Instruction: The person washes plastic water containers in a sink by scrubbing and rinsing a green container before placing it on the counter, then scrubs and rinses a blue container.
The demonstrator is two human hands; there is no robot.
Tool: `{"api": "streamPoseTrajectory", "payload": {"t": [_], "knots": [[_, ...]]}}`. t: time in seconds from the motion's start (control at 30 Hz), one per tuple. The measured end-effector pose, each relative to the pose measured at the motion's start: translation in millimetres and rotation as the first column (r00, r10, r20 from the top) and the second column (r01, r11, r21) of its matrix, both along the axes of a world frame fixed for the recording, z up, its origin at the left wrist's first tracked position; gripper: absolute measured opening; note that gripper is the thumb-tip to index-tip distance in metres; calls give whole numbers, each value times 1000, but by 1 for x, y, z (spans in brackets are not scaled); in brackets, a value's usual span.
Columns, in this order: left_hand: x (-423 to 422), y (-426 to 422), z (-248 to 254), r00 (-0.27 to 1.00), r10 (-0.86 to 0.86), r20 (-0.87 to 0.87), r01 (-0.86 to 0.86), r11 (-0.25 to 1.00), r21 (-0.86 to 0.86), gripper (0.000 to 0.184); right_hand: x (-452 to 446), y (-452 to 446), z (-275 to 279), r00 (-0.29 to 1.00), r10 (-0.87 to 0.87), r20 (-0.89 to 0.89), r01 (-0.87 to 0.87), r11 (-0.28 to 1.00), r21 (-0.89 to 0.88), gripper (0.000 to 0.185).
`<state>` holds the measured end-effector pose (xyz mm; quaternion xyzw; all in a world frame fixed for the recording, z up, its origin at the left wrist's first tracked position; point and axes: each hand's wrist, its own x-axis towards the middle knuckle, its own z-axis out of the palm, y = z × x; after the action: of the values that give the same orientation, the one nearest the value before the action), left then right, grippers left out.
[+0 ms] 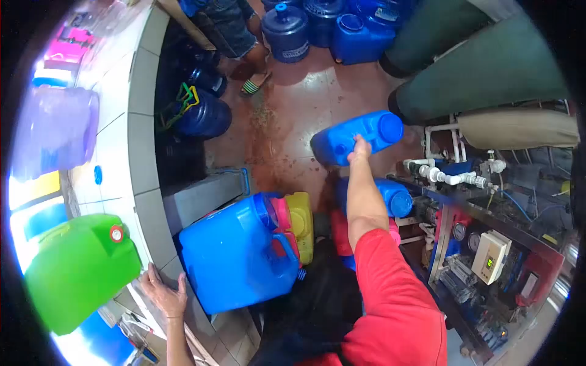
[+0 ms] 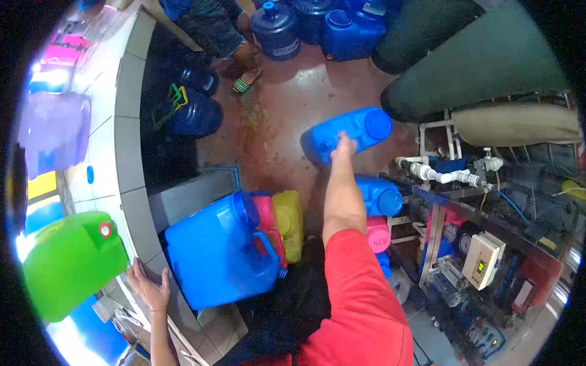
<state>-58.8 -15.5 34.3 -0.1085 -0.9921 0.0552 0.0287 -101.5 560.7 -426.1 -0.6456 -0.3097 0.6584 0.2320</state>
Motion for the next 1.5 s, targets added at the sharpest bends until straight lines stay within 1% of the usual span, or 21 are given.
{"api": "streamPoseTrajectory", "payload": {"t": [0.1, 0.17, 0.23, 0.3, 0.37, 0.43, 0.57, 0.6, 0.7, 0.73, 0.77, 0.8, 0.9, 0.97, 1.1, 1.17, 1.23, 1.3, 1.37, 1.43, 1.5], "knots": [[-1, 4, 1, 1000, 4, -1, -4, 999, 32, 86, 14, -10, 62, 998, 54, -22, -53, 997, 49, 30], [-1, 8, 3, 999, 53, -6, -52, 998, 27, 85, 34, -18, 87, 985, 154, -75, -138, 972, 189, 26], [0, 6, -1, 1000, 18, -19, -18, 1000, -24, 84, 54, -31, 149, 966, 258, -12, -247, 937, 245, 22], [-1, 8, -1, 998, 19, -54, -17, 999, 47, 83, 76, -37, 202, 947, 322, 3, -293, 860, 418, 21], [-2, 9, 1, 999, -13, -35, 17, 993, 117, 79, 100, -28, 244, 919, 381, 98, -381, 801, 463, 19], [-2, 10, 5, 998, -11, -57, 19, 989, 144, 79, 117, -36, 337, 864, 485, 135, -479, 711, 515, 20], [-1, 10, 7, 999, -20, -31, 27, 972, 235, 76, 164, -35, 465, 647, 738, 191, -651, 403, 643, 17], [-1, 6, 2, 996, -45, -81, 64, 965, 254, 75, 175, -42, 502, 579, 769, 269, -683, 278, 676, 18], [-4, -3, -21, 947, -134, -291, 206, 951, 233, 71, 204, -80, 611, 392, 711, 583, -757, -111, 644, 25], [-5, -5, -23, 966, -116, -232, 183, 939, 292, 65, 215, -97, 642, 366, 717, 594, -709, -199, 677, 29], [-4, -7, -24, 954, -121, -274, 236, 865, 443, 58, 223, -116, 670, 334, 723, 605, -648, -289, 704, 33], [-1, -13, -25, 961, -141, -237, 253, 794, 553, 49, 233, -136, 694, 345, 716, 607, -593, -334, 732, 36], [33, -35, -18, 878, -145, -455, 446, 592, 672, 36, 271, -191, 758, 381, 670, 637, -543, -395, 741, 38], [73, -72, 5, 873, -142, -466, 463, 538, 704, 30, 293, -188, 781, 368, 649, 666, -470, -489, 735, 38], [136, -180, 11, 845, 120, -522, 391, 528, 754, 22, 281, -241, 794, 310, 760, 571, -270, -506, 819, 25], [171, -249, 12, 750, 447, -487, 218, 529, 820, 18, 254, -241, 783, 271, 809, 522, -181, -490, 853, 22], [204, -319, -3, 604, 632, -485, 84, 555, 827, 15, 195, -211, 752, 439, 615, 655, -16, -723, 690, 33], [245, -378, -12, 481, 811, -334, -61, 410, 910, 13, 144, -264, 732, 68, 971, 230, -178, -215, 960, 35], [292, -425, -7, 301, 929, -216, -224, 289, 931, 15, 160, -409, 732, -116, 923, 368, -24, -373, 928, 36], [339, -471, -18, 187, 966, -180, -233, 221, 947, 16, 192, -542, 739, -194, 933, 304, -58, -320, 946, 37], [381, -500, -29, 68, 987, -144, -233, 156, 960, 18, 198, -619, 729, -295, 891, 346, -116, -393, 912, 38]]}}
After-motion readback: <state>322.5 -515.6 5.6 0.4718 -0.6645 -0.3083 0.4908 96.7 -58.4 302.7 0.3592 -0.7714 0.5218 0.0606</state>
